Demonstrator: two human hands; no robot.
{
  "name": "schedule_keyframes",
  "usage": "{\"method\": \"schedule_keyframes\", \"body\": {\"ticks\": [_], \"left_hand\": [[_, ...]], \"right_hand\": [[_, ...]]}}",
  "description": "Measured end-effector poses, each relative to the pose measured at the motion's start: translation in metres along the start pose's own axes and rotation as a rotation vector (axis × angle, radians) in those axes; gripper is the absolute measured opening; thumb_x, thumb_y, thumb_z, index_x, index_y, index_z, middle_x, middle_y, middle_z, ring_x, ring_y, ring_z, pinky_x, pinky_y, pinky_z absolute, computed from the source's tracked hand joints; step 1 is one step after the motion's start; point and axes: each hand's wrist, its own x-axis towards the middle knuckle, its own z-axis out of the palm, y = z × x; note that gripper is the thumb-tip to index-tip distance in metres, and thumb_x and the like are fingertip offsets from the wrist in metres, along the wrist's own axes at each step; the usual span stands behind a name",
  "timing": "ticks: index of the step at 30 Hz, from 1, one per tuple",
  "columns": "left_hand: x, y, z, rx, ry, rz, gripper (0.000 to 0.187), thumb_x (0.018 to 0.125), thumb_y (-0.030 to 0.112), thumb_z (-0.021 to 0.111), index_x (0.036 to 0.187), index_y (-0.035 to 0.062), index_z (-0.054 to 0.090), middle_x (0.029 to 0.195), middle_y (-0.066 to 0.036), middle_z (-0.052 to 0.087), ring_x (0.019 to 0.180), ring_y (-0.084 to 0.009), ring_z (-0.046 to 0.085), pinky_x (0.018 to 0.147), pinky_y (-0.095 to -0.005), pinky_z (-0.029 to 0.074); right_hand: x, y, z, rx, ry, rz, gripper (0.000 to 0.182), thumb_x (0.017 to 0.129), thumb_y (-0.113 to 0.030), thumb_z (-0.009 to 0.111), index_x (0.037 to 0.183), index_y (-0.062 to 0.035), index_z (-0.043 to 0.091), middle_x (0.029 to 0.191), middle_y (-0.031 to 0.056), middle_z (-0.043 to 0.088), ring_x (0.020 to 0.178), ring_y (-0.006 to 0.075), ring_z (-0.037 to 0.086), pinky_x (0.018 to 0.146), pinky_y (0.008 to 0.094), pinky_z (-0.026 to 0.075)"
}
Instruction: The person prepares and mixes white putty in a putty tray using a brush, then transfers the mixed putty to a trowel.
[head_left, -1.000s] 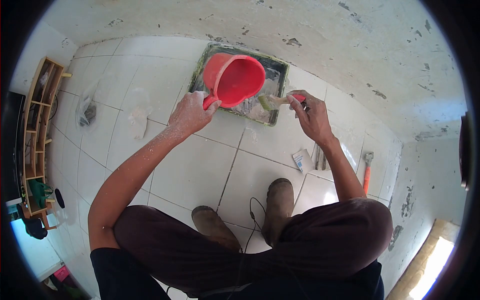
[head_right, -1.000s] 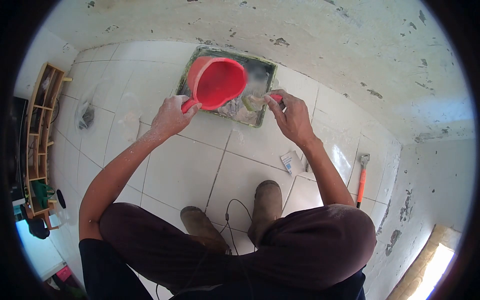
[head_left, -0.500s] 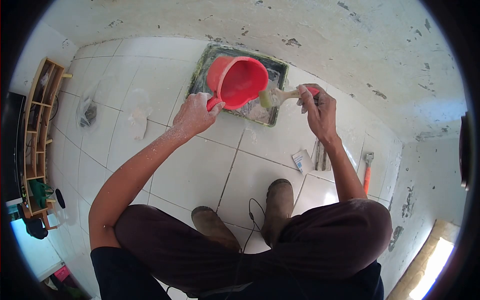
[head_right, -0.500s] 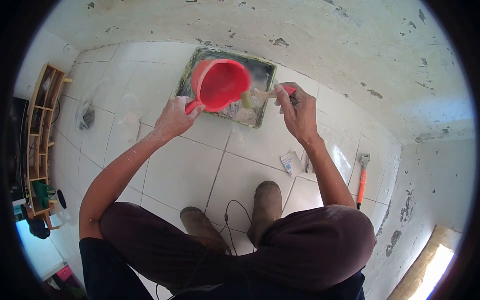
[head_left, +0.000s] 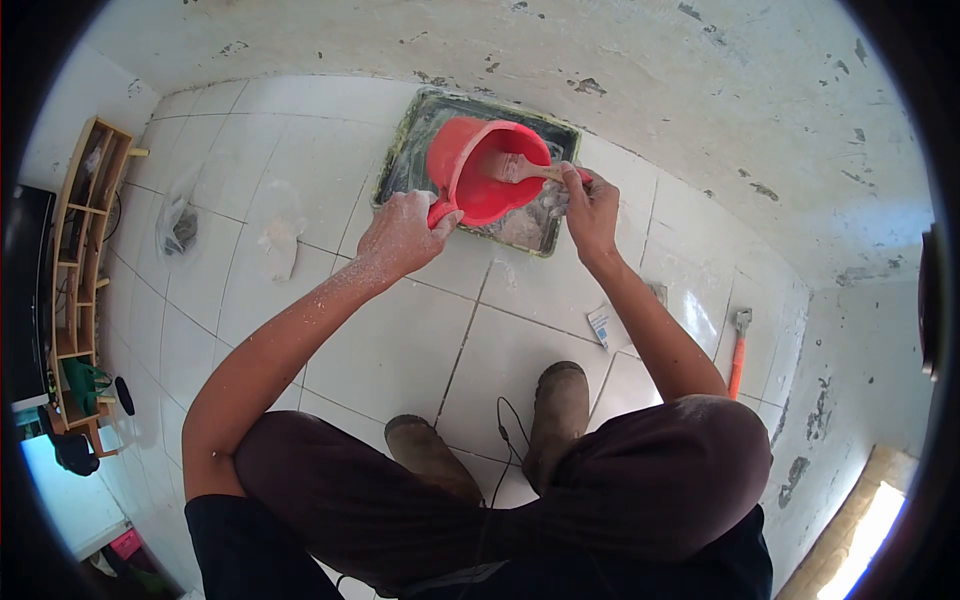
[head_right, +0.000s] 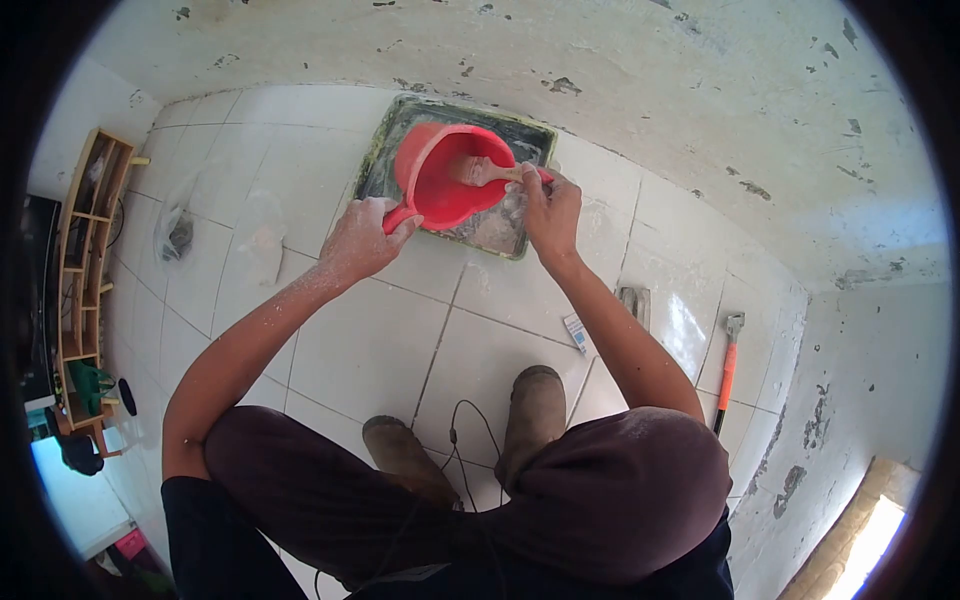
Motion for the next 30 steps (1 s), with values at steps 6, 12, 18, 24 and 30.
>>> {"method": "schedule_keyframes", "body": {"ticks": [6, 12, 18, 24, 30], "left_hand": [[0.002, -0.003, -0.001, -0.001, -0.007, -0.021, 0.045, 0.097, 0.040, 0.070, 0.093, -0.0041, 0.069, 0.083, -0.025, 0.072, 0.084, -0.0424, 0.073, 0.075, -0.0516, 0.058], [0.001, -0.008, -0.001, 0.007, 0.056, -0.015, 0.041, 0.096, 0.037, 0.072, 0.095, -0.0044, 0.073, 0.079, -0.024, 0.072, 0.078, -0.0410, 0.072, 0.071, -0.0491, 0.056], [0.001, -0.009, -0.008, 0.019, 0.018, -0.106, 0.042, 0.097, 0.039, 0.071, 0.097, -0.0034, 0.073, 0.083, -0.023, 0.073, 0.081, -0.0393, 0.073, 0.074, -0.0495, 0.056], [0.000, -0.017, -0.005, 0.023, 0.035, -0.099, 0.042, 0.097, 0.039, 0.071, 0.098, -0.0030, 0.073, 0.083, -0.023, 0.072, 0.081, -0.0395, 0.073, 0.074, -0.0495, 0.056], [-0.003, -0.017, -0.004, 0.024, 0.036, -0.089, 0.042, 0.097, 0.039, 0.071, 0.097, -0.0026, 0.073, 0.082, -0.023, 0.072, 0.082, -0.0401, 0.072, 0.073, -0.0501, 0.056]], "right_hand": [[0.000, -0.014, -0.022, 0.396, -0.043, 0.359, 0.034, 0.103, -0.030, 0.066, 0.104, 0.0038, 0.070, 0.083, 0.0082, 0.072, 0.067, 0.0123, 0.066, 0.061, 0.0269, 0.052], [0.002, -0.034, -0.056, 0.194, -0.077, 0.208, 0.037, 0.104, -0.033, 0.065, 0.105, 0.0039, 0.071, 0.081, 0.0081, 0.071, 0.065, 0.0111, 0.065, 0.059, 0.0256, 0.050], [-0.011, -0.063, -0.072, -0.060, -0.169, -0.012, 0.040, 0.106, -0.032, 0.063, 0.108, 0.0067, 0.071, 0.077, 0.0069, 0.070, 0.066, 0.0095, 0.063, 0.058, 0.0250, 0.049], [-0.022, -0.079, -0.071, -0.270, -0.261, -0.102, 0.039, 0.107, -0.032, 0.061, 0.110, 0.0052, 0.071, 0.075, 0.0090, 0.069, 0.066, 0.0128, 0.064, 0.062, 0.0288, 0.050], [-0.027, -0.085, -0.071, -0.365, -0.327, -0.177, 0.034, 0.106, -0.027, 0.062, 0.110, 0.0058, 0.071, 0.074, 0.0141, 0.070, 0.064, 0.0171, 0.064, 0.063, 0.0321, 0.051]]}}
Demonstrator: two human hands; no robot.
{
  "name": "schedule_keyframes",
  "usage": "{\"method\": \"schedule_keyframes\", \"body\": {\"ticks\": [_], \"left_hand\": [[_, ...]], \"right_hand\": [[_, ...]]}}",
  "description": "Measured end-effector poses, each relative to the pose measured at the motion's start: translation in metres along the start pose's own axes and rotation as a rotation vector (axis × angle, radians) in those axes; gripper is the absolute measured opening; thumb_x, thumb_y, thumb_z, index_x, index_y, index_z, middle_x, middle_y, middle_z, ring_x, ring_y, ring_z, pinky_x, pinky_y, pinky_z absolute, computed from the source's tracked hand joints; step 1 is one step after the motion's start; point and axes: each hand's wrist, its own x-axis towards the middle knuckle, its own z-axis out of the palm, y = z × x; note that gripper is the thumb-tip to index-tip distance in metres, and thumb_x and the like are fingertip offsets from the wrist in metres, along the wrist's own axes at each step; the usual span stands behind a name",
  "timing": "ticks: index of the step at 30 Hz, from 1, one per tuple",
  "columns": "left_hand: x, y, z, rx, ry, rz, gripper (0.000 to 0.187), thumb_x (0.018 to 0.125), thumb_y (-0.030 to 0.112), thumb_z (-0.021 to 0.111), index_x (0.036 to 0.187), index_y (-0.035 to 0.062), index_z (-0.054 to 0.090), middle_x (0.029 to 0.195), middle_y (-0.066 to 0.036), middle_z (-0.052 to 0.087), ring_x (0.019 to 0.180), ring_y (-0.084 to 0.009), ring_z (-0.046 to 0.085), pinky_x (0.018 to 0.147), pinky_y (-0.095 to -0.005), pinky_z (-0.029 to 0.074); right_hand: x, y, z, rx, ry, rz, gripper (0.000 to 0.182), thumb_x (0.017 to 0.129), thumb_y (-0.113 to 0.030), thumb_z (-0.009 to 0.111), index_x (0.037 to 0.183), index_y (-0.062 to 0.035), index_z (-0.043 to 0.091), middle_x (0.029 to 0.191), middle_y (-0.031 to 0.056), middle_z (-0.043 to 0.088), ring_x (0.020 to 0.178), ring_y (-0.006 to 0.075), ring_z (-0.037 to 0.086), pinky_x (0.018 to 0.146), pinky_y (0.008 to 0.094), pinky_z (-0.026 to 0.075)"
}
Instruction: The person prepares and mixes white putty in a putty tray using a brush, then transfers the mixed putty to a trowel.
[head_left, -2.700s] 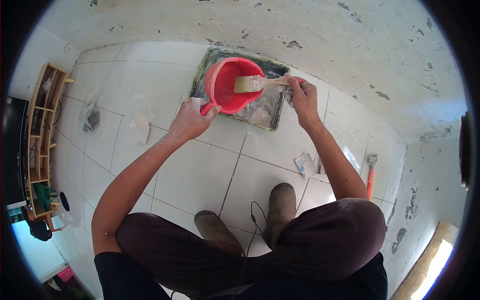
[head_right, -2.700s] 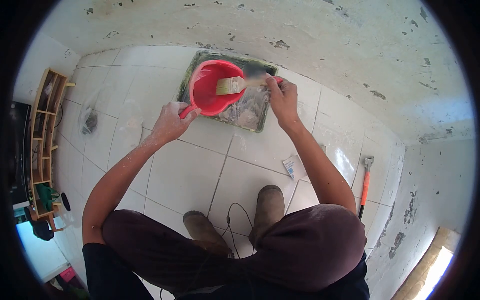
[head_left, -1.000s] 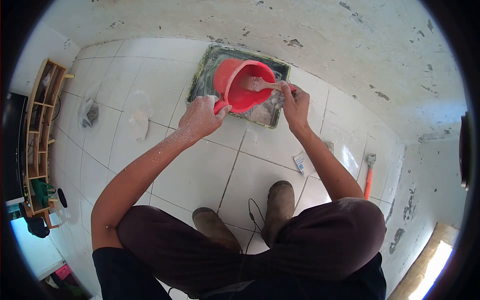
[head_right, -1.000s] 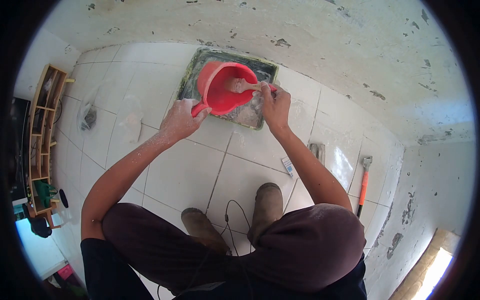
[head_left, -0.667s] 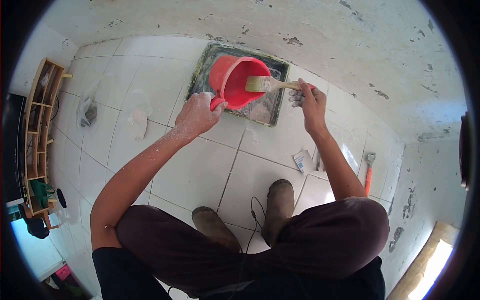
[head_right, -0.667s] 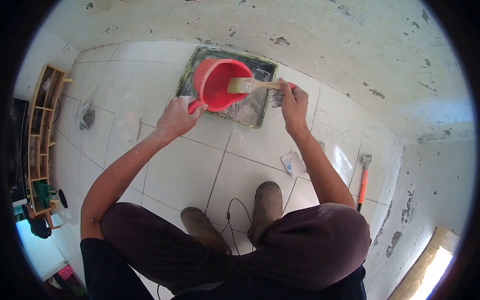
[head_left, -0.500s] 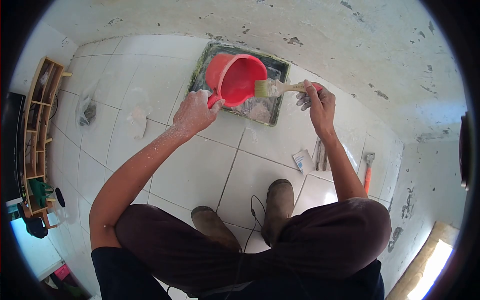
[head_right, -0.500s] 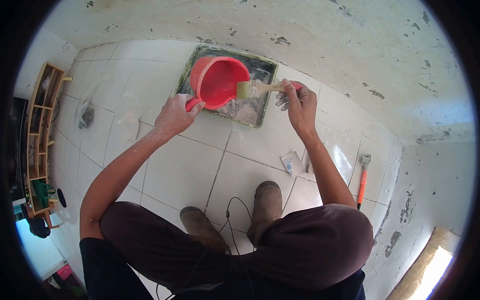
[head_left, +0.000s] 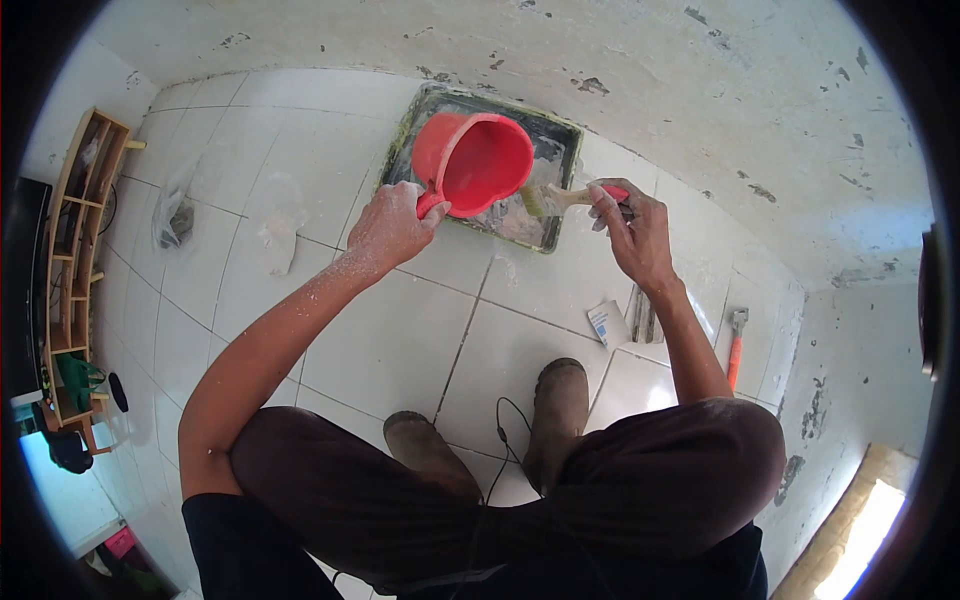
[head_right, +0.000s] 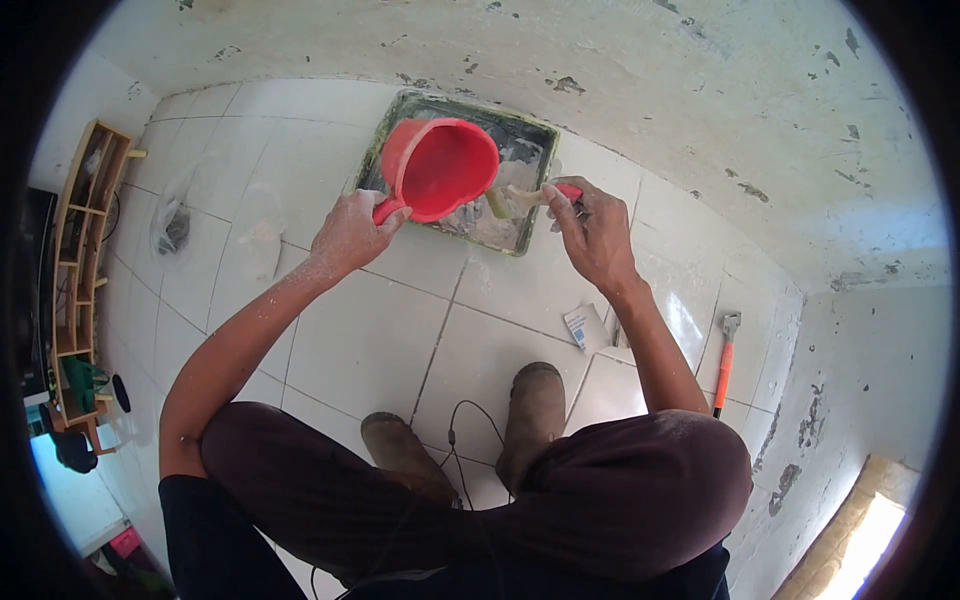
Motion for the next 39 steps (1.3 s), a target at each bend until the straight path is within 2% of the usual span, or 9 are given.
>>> {"method": "schedule_keyframes", "body": {"ticks": [12, 19, 22, 23, 25, 28, 33, 35, 39], "left_hand": [[-0.002, 0.005, 0.001, -0.016, 0.007, 0.049, 0.041, 0.096, 0.037, 0.073, 0.094, -0.0041, 0.073, 0.079, -0.024, 0.071, 0.079, -0.0414, 0.072, 0.072, -0.0496, 0.056], [-0.004, 0.013, 0.006, -0.021, -0.038, 0.086, 0.049, 0.096, 0.043, 0.070, 0.093, -0.0057, 0.068, 0.082, -0.027, 0.071, 0.084, -0.0433, 0.073, 0.074, -0.0537, 0.058], [-0.006, 0.017, 0.006, -0.020, -0.051, 0.083, 0.050, 0.096, 0.043, 0.070, 0.093, -0.0062, 0.067, 0.082, -0.027, 0.071, 0.083, -0.0435, 0.073, 0.074, -0.0542, 0.058], [-0.006, 0.018, 0.006, -0.024, -0.051, 0.083, 0.050, 0.096, 0.043, 0.070, 0.093, -0.0063, 0.067, 0.081, -0.027, 0.071, 0.082, -0.0436, 0.073, 0.074, -0.0543, 0.058], [-0.005, 0.017, 0.004, -0.020, -0.055, 0.073, 0.049, 0.096, 0.043, 0.070, 0.093, -0.0061, 0.068, 0.082, -0.027, 0.071, 0.083, -0.0433, 0.073, 0.074, -0.0538, 0.058], [-0.005, 0.016, 0.000, -0.016, -0.047, 0.070, 0.048, 0.096, 0.042, 0.070, 0.093, -0.0053, 0.068, 0.082, -0.026, 0.071, 0.083, -0.0425, 0.073, 0.074, -0.0527, 0.058], [-0.004, 0.012, -0.005, 0.011, -0.044, 0.017, 0.045, 0.097, 0.041, 0.070, 0.093, -0.0040, 0.070, 0.082, -0.024, 0.072, 0.084, -0.0412, 0.073, 0.074, -0.0515, 0.058], [-0.006, 0.011, -0.005, -0.013, 0.051, 0.017, 0.042, 0.096, 0.038, 0.072, 0.094, -0.0041, 0.073, 0.081, -0.025, 0.072, 0.082, -0.0405, 0.072, 0.074, -0.0495, 0.056], [-0.003, 0.010, -0.010, -0.024, 0.005, -0.008, 0.042, 0.096, 0.038, 0.072, 0.094, -0.0037, 0.073, 0.083, -0.024, 0.072, 0.084, -0.0389, 0.073, 0.076, -0.0489, 0.056]], "right_hand": [[0.012, -0.012, 0.015, 0.197, 0.201, 0.039, 0.035, 0.106, -0.026, 0.063, 0.112, 0.0075, 0.070, 0.075, 0.0073, 0.070, 0.065, 0.0105, 0.062, 0.060, 0.0279, 0.050], [0.024, 0.032, 0.072, 0.185, 0.321, 0.123, 0.035, 0.102, -0.025, 0.066, 0.097, 0.0078, 0.076, 0.066, 0.0074, 0.067, 0.060, 0.0103, 0.055, 0.055, 0.0322, 0.045], [0.026, 0.065, 0.102, 0.630, 0.345, 0.344, 0.035, 0.102, -0.023, 0.065, 0.094, 0.0099, 0.074, 0.070, 0.0075, 0.068, 0.060, 0.0106, 0.056, 0.054, 0.0313, 0.043], [0.026, 0.067, 0.099, 0.631, 0.344, 0.344, 0.035, 0.102, -0.023, 0.065, 0.094, 0.0099, 0.074, 0.070, 0.0075, 0.068, 0.060, 0.0106, 0.056, 0.054, 0.0313, 0.043], [0.026, 0.073, 0.088, 0.777, 0.298, 0.473, 0.033, 0.104, -0.026, 0.064, 0.105, 0.0070, 0.070, 0.081, 0.0081, 0.071, 0.063, 0.0125, 0.066, 0.062, 0.0265, 0.056], [0.024, 0.055, 0.063, 0.793, 0.316, 0.439, 0.034, 0.104, -0.028, 0.064, 0.103, 0.0047, 0.070, 0.080, 0.0092, 0.071, 0.064, 0.0129, 0.066, 0.061, 0.0271, 0.056], [0.016, 0.034, 0.017, 0.613, 0.233, 0.339, 0.037, 0.104, -0.032, 0.065, 0.104, 0.0044, 0.071, 0.079, 0.0084, 0.071, 0.063, 0.0118, 0.065, 0.059, 0.0257, 0.053], [0.011, 0.029, 0.004, 0.423, 0.171, 0.208, 0.039, 0.105, -0.034, 0.064, 0.104, 0.0043, 0.073, 0.079, 0.0072, 0.071, 0.063, 0.0101, 0.065, 0.058, 0.0241, 0.051], [0.001, 0.010, -0.006, 0.152, 0.103, 0.111, 0.038, 0.106, -0.032, 0.062, 0.106, 0.0053, 0.072, 0.074, 0.0078, 0.070, 0.065, 0.0110, 0.064, 0.060, 0.0268, 0.050]]}}
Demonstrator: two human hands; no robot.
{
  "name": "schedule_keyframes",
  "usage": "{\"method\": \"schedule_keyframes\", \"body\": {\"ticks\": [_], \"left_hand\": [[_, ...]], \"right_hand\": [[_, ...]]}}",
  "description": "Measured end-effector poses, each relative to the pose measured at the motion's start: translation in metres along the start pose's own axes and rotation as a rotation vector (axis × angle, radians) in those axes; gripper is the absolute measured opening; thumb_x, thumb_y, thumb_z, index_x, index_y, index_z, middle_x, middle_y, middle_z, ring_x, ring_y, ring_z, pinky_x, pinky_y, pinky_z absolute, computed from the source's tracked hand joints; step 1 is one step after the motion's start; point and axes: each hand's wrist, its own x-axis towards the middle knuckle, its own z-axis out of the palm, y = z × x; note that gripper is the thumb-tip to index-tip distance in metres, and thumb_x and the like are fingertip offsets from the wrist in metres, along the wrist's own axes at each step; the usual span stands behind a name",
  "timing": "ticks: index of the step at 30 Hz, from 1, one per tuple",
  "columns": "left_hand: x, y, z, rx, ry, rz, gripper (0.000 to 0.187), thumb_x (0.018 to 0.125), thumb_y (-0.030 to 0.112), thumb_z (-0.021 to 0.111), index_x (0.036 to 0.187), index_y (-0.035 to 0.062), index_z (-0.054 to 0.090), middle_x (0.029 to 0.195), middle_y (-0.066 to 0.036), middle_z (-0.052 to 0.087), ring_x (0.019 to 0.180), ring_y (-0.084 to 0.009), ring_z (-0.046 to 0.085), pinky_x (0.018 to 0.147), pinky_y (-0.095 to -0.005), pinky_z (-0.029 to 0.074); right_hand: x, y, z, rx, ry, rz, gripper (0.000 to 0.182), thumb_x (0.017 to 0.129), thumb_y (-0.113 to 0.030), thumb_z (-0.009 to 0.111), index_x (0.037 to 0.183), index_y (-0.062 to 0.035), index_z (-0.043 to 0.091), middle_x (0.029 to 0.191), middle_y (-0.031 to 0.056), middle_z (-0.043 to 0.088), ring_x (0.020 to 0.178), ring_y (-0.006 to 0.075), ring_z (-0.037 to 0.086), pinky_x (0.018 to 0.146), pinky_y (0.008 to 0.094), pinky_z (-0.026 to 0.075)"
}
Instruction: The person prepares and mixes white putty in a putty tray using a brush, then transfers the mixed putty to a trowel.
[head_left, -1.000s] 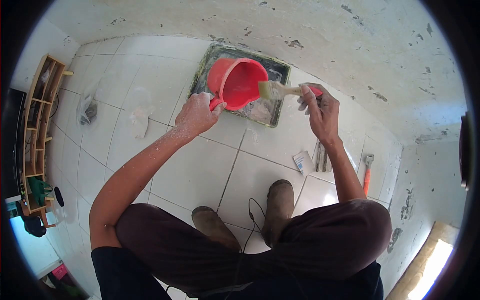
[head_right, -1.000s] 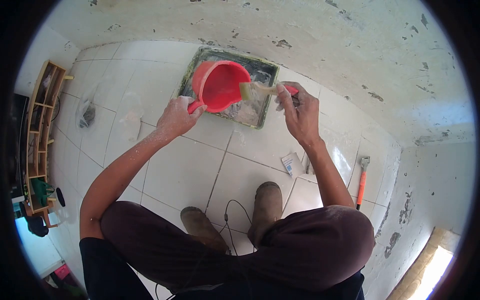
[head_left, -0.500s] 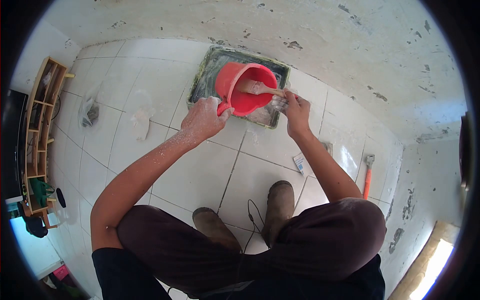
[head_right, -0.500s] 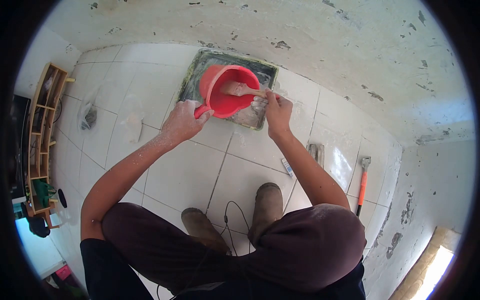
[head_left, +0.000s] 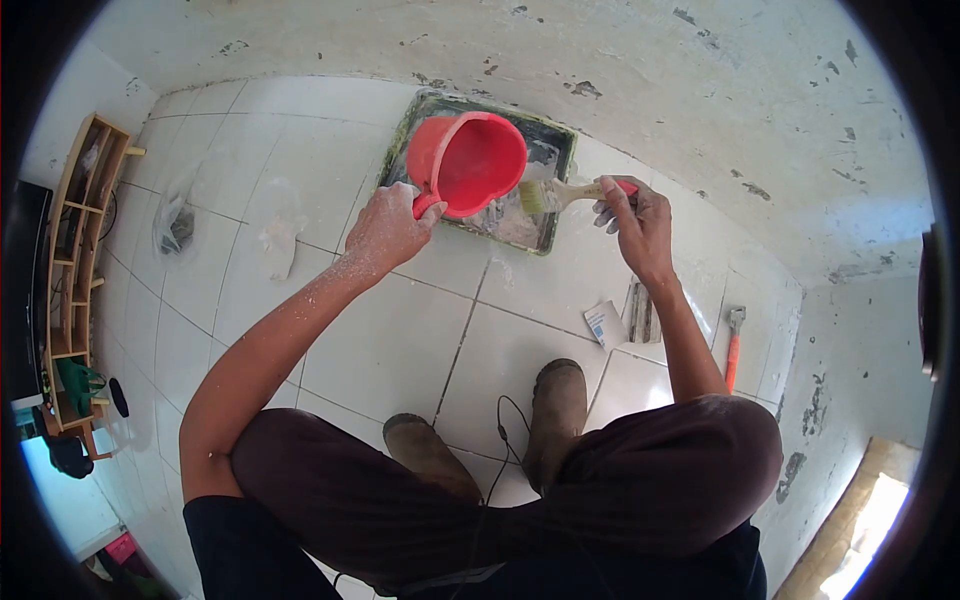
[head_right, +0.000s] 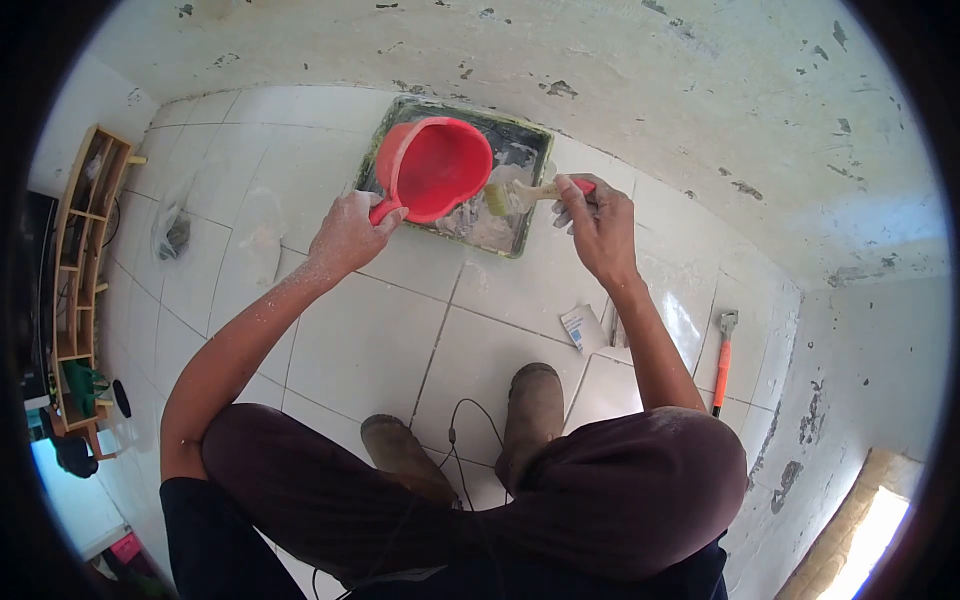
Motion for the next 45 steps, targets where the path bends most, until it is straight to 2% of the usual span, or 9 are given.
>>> {"method": "schedule_keyframes", "body": {"ticks": [16, 24, 28, 34, 36, 37, 38, 40, 45], "left_hand": [[-0.003, -0.001, -0.001, -0.005, 0.014, 0.011, 0.042, 0.096, 0.038, 0.073, 0.095, -0.0037, 0.074, 0.082, -0.023, 0.072, 0.082, -0.0385, 0.072, 0.075, -0.0491, 0.056], [-0.006, 0.000, 0.000, -0.025, 0.007, -0.001, 0.041, 0.095, 0.037, 0.073, 0.097, -0.0037, 0.075, 0.082, -0.024, 0.072, 0.082, -0.0386, 0.072, 0.074, -0.0485, 0.056], [-0.005, 0.002, 0.005, -0.007, 0.001, 0.043, 0.044, 0.095, 0.039, 0.072, 0.094, -0.0047, 0.072, 0.082, -0.025, 0.072, 0.081, -0.0410, 0.073, 0.072, -0.0501, 0.057], [-0.013, 0.019, 0.005, 0.012, -0.023, 0.071, 0.045, 0.096, 0.040, 0.072, 0.093, -0.0049, 0.071, 0.080, -0.026, 0.071, 0.080, -0.0421, 0.073, 0.072, -0.0507, 0.057], [-0.015, 0.021, 0.005, 0.000, -0.016, 0.060, 0.043, 0.095, 0.038, 0.073, 0.095, -0.0046, 0.073, 0.079, -0.026, 0.071, 0.079, -0.0423, 0.072, 0.071, -0.0494, 0.056], [-0.015, 0.021, 0.005, -0.002, -0.017, 0.068, 0.043, 0.095, 0.038, 0.073, 0.095, -0.0049, 0.073, 0.079, -0.026, 0.071, 0.079, -0.0423, 0.072, 0.071, -0.0495, 0.056], [-0.015, 0.020, 0.005, -0.004, -0.017, 0.076, 0.043, 0.095, 0.038, 0.073, 0.095, -0.0052, 0.073, 0.079, -0.026, 0.071, 0.079, -0.0423, 0.072, 0.071, -0.0496, 0.056], [-0.015, 0.017, 0.005, -0.013, -0.018, 0.072, 0.043, 0.095, 0.038, 0.072, 0.095, -0.0053, 0.073, 0.079, -0.026, 0.071, 0.079, -0.0423, 0.072, 0.071, -0.0497, 0.056], [-0.013, 0.014, 0.003, -0.011, -0.013, 0.069, 0.042, 0.096, 0.037, 0.072, 0.095, -0.0052, 0.073, 0.078, -0.025, 0.070, 0.078, -0.0422, 0.071, 0.071, -0.0494, 0.056]], "right_hand": [[-0.006, -0.009, 0.007, -0.172, -0.060, -0.118, 0.035, 0.105, -0.029, 0.063, 0.110, 0.0041, 0.072, 0.076, 0.0163, 0.071, 0.065, 0.0220, 0.067, 0.065, 0.0348, 0.053], [0.001, -0.022, -0.003, 0.108, 0.072, -0.018, 0.038, 0.107, -0.030, 0.061, 0.104, 0.0065, 0.071, 0.075, 0.0064, 0.069, 0.066, 0.0092, 0.063, 0.059, 0.0259, 0.050], [0.012, -0.013, 0.023, 0.277, 0.138, -0.018, 0.040, 0.107, -0.031, 0.061, 0.108, 0.0088, 0.070, 0.076, 0.0069, 0.069, 0.064, 0.0094, 0.064, 0.055, 0.0246, 0.049], [0.023, 0.029, 0.068, 0.124, 0.238, -0.018, 0.037, 0.105, -0.026, 0.063, 0.093, 0.0069, 0.075, 0.060, 0.0037, 0.061, 0.057, 0.0075, 0.047, 0.049, 0.0329, 0.037], [0.023, 0.044, 0.075, 0.111, 0.128, 0.092, 0.034, 0.107, -0.024, 0.061, 0.102, 0.0070, 0.073, 0.075, 0.0058, 0.070, 0.059, 0.0092, 0.062, 0.055, 0.0266, 0.052], [0.025, 0.060, 0.085, 0.354, 0.130, 0.215, 0.034, 0.106, -0.026, 0.061, 0.103, 0.0071, 0.071, 0.079, 0.0077, 0.072, 0.060, 0.0117, 0.064, 0.058, 0.0272, 0.055], [0.023, 0.055, 0.084, 0.354, 0.128, 0.215, 0.034, 0.106, -0.026, 0.061, 0.103, 0.0071, 0.071, 0.079, 0.0077, 0.072, 0.060, 0.0117, 0.064, 0.058, 0.0272, 0.055], [0.018, 0.045, 0.079, 0.709, 0.162, 0.381, 0.034, 0.106, -0.027, 0.062, 0.105, 0.0064, 0.068, 0.083, 0.0100, 0.073, 0.064, 0.0143, 0.067, 0.062, 0.0273, 0.056], [0.019, 0.033, 0.052, 0.685, 0.173, 0.383, 0.035, 0.105, -0.028, 0.063, 0.104, 0.0062, 0.068, 0.083, 0.0114, 0.072, 0.063, 0.0141, 0.067, 0.060, 0.0274, 0.055]]}}
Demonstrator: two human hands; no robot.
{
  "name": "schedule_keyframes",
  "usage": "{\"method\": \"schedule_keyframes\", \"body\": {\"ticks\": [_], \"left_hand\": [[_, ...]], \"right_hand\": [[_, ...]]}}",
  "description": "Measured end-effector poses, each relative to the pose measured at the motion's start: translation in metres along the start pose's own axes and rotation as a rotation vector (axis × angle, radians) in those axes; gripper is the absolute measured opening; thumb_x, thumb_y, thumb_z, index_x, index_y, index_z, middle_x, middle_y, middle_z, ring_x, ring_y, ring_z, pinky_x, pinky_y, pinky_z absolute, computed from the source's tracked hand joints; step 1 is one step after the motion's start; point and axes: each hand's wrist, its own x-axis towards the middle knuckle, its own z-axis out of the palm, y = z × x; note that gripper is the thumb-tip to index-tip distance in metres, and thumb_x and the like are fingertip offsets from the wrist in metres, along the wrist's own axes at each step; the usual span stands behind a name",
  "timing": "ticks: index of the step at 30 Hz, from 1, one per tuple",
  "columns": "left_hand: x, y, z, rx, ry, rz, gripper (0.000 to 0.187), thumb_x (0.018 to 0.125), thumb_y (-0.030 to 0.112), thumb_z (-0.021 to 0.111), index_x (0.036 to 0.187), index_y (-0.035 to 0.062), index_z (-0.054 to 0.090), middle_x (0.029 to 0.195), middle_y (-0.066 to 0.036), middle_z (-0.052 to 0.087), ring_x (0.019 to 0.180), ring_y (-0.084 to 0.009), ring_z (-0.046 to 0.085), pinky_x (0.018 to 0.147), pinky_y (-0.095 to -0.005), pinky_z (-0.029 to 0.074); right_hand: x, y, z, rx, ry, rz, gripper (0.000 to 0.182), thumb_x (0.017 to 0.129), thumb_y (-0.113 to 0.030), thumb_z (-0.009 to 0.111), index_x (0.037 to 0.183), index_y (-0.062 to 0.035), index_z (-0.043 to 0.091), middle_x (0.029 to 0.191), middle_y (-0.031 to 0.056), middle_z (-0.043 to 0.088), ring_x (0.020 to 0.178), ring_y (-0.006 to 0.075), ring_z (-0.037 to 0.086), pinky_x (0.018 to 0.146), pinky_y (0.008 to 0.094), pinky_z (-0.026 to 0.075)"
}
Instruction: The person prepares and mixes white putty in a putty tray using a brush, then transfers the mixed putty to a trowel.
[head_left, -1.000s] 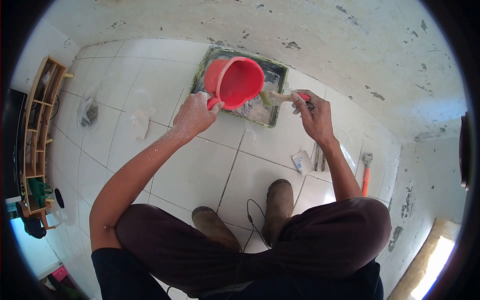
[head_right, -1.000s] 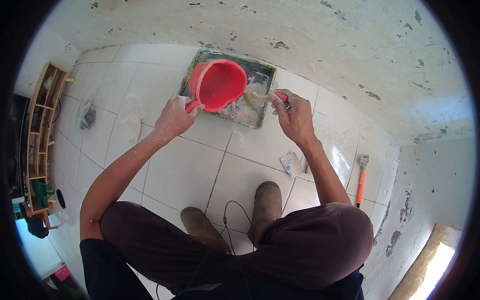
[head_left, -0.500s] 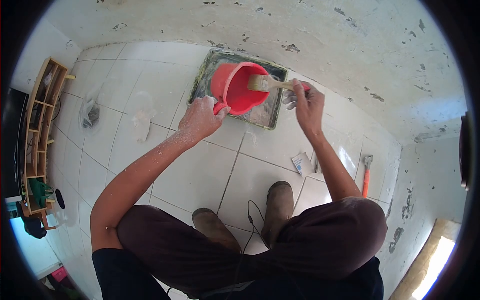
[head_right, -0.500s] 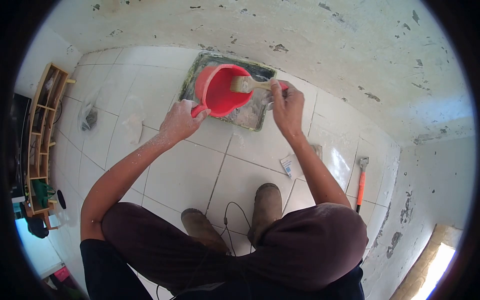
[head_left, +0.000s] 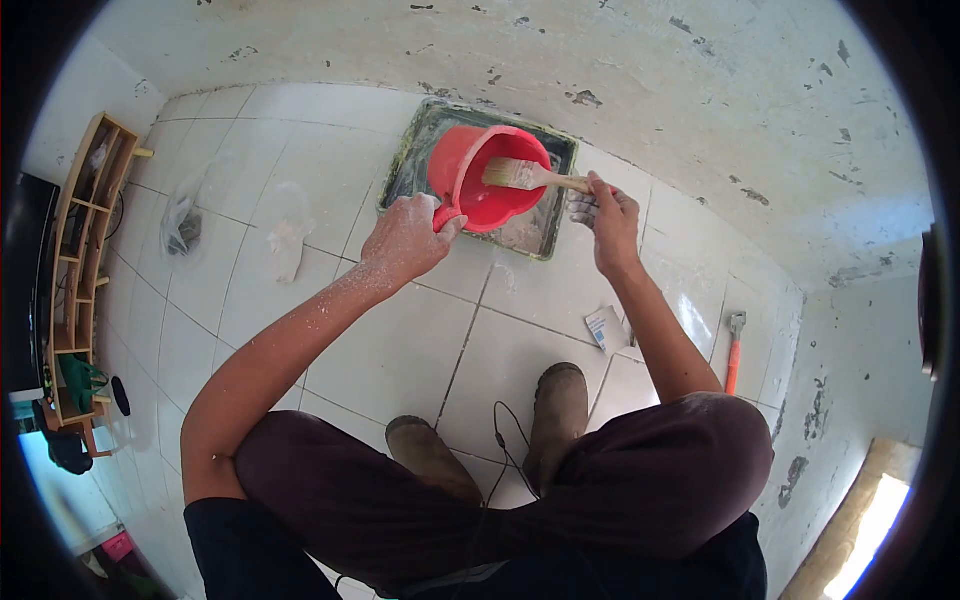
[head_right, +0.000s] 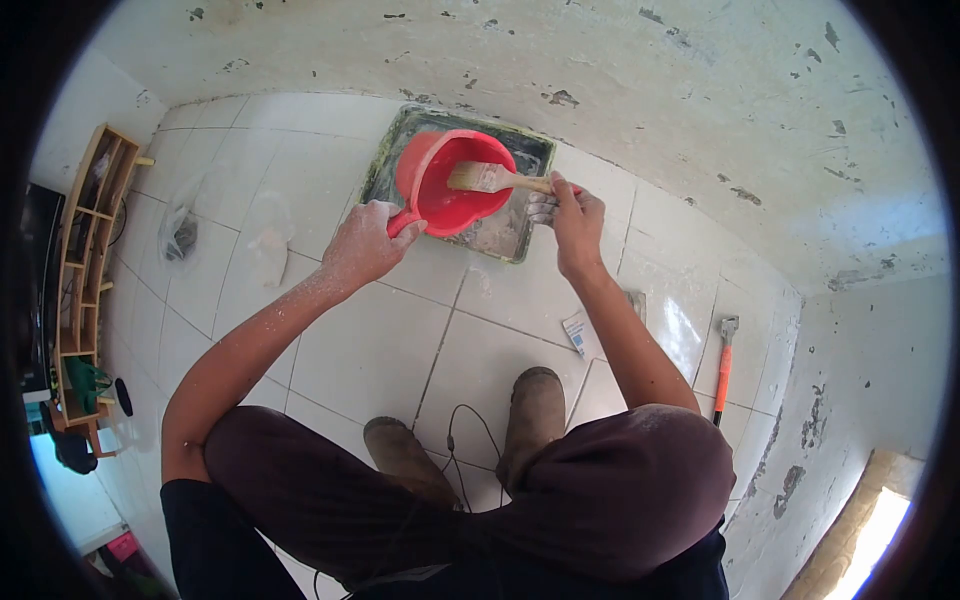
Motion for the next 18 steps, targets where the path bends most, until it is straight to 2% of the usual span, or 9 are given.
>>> {"method": "schedule_keyframes", "body": {"ticks": [1, 2, 7, 9, 11, 18], "left_hand": [[0.001, -0.002, -0.001, 0.012, -0.005, 0.000, 0.045, 0.096, 0.039, 0.071, 0.095, -0.0057, 0.070, 0.081, -0.025, 0.071, 0.081, -0.0419, 0.072, 0.073, -0.0507, 0.057], [0.002, -0.003, -0.002, 0.024, -0.010, 0.000, 0.048, 0.097, 0.042, 0.070, 0.094, -0.0061, 0.068, 0.084, -0.025, 0.072, 0.084, -0.0415, 0.074, 0.075, -0.0520, 0.059], [0.002, -0.009, -0.007, 0.039, 0.016, -0.019, 0.047, 0.097, 0.042, 0.070, 0.096, -0.0051, 0.069, 0.085, -0.025, 0.072, 0.084, -0.0410, 0.074, 0.075, -0.0513, 0.059], [0.002, -0.011, -0.008, 0.044, 0.020, -0.016, 0.047, 0.097, 0.042, 0.070, 0.097, -0.0049, 0.069, 0.086, -0.025, 0.072, 0.084, -0.0408, 0.074, 0.075, -0.0509, 0.059], [0.002, -0.012, -0.007, 0.026, 0.062, -0.059, 0.042, 0.095, 0.038, 0.073, 0.091, -0.0041, 0.072, 0.081, -0.024, 0.071, 0.081, -0.0401, 0.072, 0.075, -0.0494, 0.056], [0.003, -0.018, -0.005, 0.020, 0.068, -0.067, 0.042, 0.095, 0.038, 0.073, 0.089, -0.0039, 0.072, 0.078, -0.024, 0.071, 0.080, -0.0396, 0.072, 0.073, -0.0489, 0.056]], "right_hand": [[0.000, -0.006, -0.004, -0.060, -0.027, -0.023, 0.034, 0.105, -0.029, 0.064, 0.105, 0.0043, 0.067, 0.083, 0.0105, 0.072, 0.065, 0.0139, 0.067, 0.063, 0.0270, 0.056], [-0.001, -0.012, -0.008, -0.094, -0.038, -0.069, 0.035, 0.104, -0.030, 0.064, 0.104, 0.0044, 0.068, 0.081, 0.0099, 0.072, 0.064, 0.0131, 0.066, 0.060, 0.0262, 0.054], [-0.018, -0.044, -0.016, -0.294, -0.076, -0.256, 0.039, 0.105, -0.033, 0.065, 0.103, 0.0056, 0.071, 0.076, 0.0074, 0.069, 0.061, 0.0106, 0.062, 0.057, 0.0248, 0.051], [-0.023, -0.051, -0.016, -0.474, -0.110, -0.367, 0.039, 0.106, -0.031, 0.063, 0.101, 0.0060, 0.073, 0.073, 0.0065, 0.069, 0.061, 0.0090, 0.061, 0.057, 0.0258, 0.050], [-0.029, -0.054, -0.015, -0.542, -0.127, -0.398, 0.038, 0.106, -0.031, 0.062, 0.102, 0.0056, 0.073, 0.072, 0.0064, 0.069, 0.061, 0.0088, 0.061, 0.057, 0.0258, 0.049], [-0.044, -0.063, -0.009, -0.777, -0.193, -0.498, 0.037, 0.106, -0.030, 0.061, 0.105, 0.0065, 0.071, 0.070, 0.0099, 0.068, 0.062, 0.0128, 0.064, 0.059, 0.0298, 0.050]]}}
